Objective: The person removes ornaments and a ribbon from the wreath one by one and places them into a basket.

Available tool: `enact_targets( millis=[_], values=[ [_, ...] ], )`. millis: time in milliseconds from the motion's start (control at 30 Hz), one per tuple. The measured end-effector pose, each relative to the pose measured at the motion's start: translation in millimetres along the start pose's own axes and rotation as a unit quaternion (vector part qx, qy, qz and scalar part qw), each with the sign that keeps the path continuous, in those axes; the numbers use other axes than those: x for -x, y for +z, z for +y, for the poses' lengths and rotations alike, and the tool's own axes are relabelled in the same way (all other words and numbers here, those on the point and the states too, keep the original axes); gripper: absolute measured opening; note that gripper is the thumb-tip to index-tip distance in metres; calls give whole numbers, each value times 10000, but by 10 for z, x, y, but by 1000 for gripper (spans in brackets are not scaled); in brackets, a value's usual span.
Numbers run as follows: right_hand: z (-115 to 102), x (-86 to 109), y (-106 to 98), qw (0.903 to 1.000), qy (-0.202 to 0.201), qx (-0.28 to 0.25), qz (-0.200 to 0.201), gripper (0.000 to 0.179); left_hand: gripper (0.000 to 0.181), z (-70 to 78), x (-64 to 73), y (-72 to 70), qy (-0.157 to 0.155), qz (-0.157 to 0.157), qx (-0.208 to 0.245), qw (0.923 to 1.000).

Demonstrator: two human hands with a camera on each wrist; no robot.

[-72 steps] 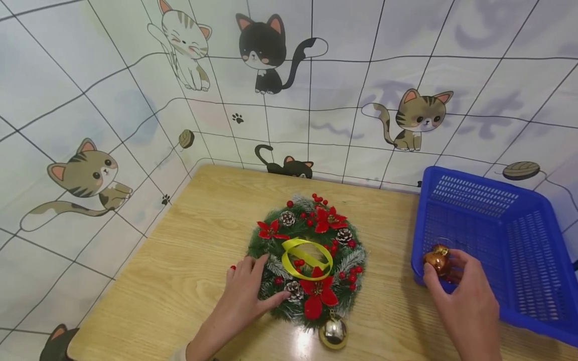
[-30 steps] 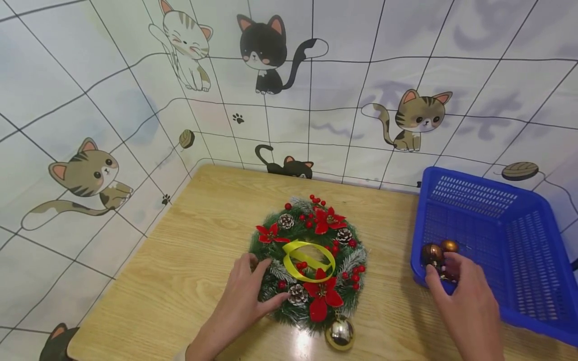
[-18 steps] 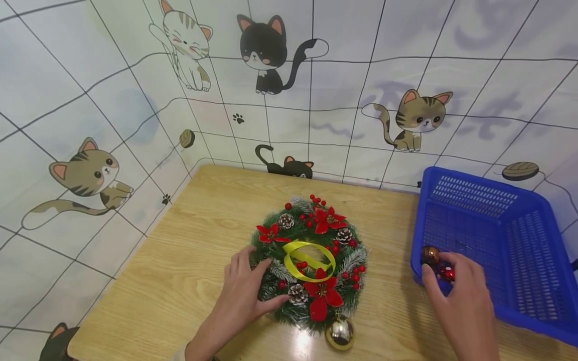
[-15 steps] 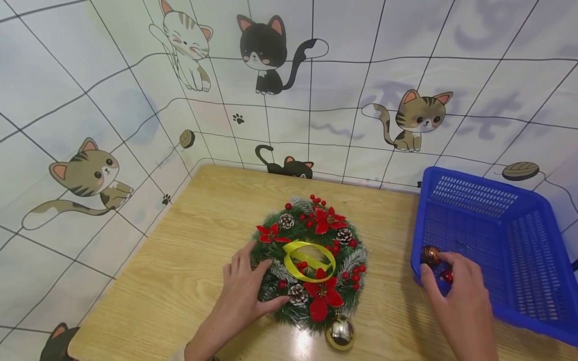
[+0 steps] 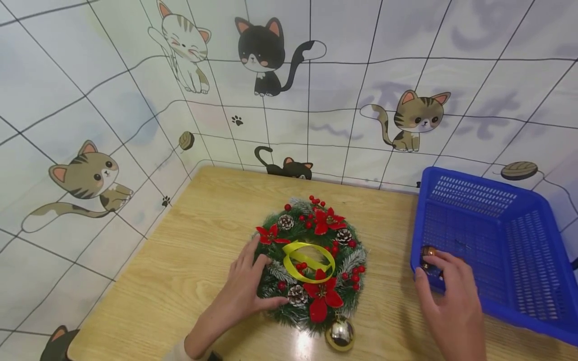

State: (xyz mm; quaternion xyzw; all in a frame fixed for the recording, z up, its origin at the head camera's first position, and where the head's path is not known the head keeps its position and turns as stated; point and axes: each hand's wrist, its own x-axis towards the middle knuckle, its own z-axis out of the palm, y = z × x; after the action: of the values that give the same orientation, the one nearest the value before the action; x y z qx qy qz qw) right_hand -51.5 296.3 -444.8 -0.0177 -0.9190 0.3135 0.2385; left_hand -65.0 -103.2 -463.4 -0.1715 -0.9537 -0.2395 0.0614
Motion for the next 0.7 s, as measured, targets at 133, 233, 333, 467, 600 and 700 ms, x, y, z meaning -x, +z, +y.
enact_targets(
  millis=[133, 233, 333, 467, 600, 700],
  values=[
    [-26, 27, 49, 9979, -505, -260, 311, 29, 83, -7, -8, 3, -12, -134, 114, 9998],
    [-40, 43, 87, 9957, -745, -382, 403, 27, 84, -11, -10, 6, -16, -209, 73, 9998],
    [-55, 65, 113, 9954, -802, -397, 342, 29, 85, -14, -7, -4, 20, -284, -13, 9996],
    [-50, 90, 144, 9944, -928, -422, 258, 33, 88, -12, -9, -14, 36, -438, -115, 9990],
    [-50, 102, 170, 9930, -1072, -441, 214, 33, 90, -10, -7, -11, 28, -482, -234, 9986],
    [-69, 107, 180, 9932, -1074, -427, 141, 34, 90, -6, -1, -7, 79, -439, -370, 9983]
  ],
)
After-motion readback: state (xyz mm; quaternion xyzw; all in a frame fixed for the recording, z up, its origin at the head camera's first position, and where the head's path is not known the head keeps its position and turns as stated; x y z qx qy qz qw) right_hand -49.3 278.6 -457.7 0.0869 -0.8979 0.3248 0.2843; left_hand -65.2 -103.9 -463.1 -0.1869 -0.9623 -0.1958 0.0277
